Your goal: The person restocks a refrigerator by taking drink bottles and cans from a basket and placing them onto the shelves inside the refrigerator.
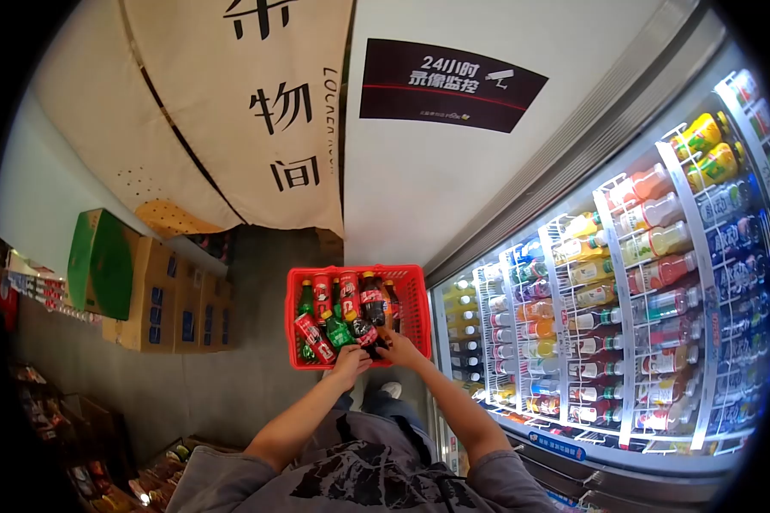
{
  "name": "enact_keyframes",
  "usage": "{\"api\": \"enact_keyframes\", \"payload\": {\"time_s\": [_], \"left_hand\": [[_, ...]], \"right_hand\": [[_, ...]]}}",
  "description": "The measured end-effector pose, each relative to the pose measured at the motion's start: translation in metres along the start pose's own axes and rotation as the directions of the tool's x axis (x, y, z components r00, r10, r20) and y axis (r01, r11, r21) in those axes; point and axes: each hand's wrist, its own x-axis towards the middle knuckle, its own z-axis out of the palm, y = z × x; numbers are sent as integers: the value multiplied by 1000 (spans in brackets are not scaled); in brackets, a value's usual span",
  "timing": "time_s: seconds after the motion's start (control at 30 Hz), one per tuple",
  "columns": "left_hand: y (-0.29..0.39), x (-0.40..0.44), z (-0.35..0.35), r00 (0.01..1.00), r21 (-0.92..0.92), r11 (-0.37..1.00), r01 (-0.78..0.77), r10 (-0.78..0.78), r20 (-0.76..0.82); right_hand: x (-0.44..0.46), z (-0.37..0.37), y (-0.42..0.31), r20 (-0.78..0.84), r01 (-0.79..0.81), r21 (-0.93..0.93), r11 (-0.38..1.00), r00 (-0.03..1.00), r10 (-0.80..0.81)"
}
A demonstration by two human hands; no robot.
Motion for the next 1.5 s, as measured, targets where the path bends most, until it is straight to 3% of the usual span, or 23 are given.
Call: {"api": "enact_keyframes", "payload": {"time_s": [0.1,0.17,0.2,0.27,0.33,0.4,0.43,0.5,0.9,1.0,1.13,1.5], "left_hand": [[18,-8,-2,1000,39,999,-14,13,23],[37,-8,-1,997,81,995,-66,63,43],[53,-19,9,993,61,991,-115,113,32],[79,-25,19,975,73,977,-198,189,118],[99,-22,24,943,92,963,-253,224,245],[113,-19,37,914,144,941,-307,249,320],[119,-21,45,897,167,927,-337,262,355],[122,-30,62,870,213,897,-387,279,406],[41,-157,170,600,258,806,-533,145,787],[9,-203,198,459,192,813,-549,102,883],[-49,-252,218,359,206,823,-530,-3,933],[-185,-296,206,274,322,784,-530,-201,941]], "right_hand": [[-10,-14,-12,-48,-27,15,1000,998,28],[-17,-21,-17,-48,-203,406,891,969,243],[-19,-20,-13,-66,-212,411,887,963,261],[-21,-19,6,-336,-24,473,881,919,205],[-41,-42,-25,-400,-16,564,826,869,290],[-54,-49,-26,-444,93,749,656,805,393],[-63,-58,-36,-473,104,742,662,781,408],[-92,-62,-59,-472,220,853,473,711,521],[-238,-115,-118,-768,528,640,558,450,455],[-295,-120,-133,-829,559,559,613,362,426],[-375,-113,-151,-891,568,440,695,180,417],[-505,-38,-144,-863,515,365,775,-125,490]]}}
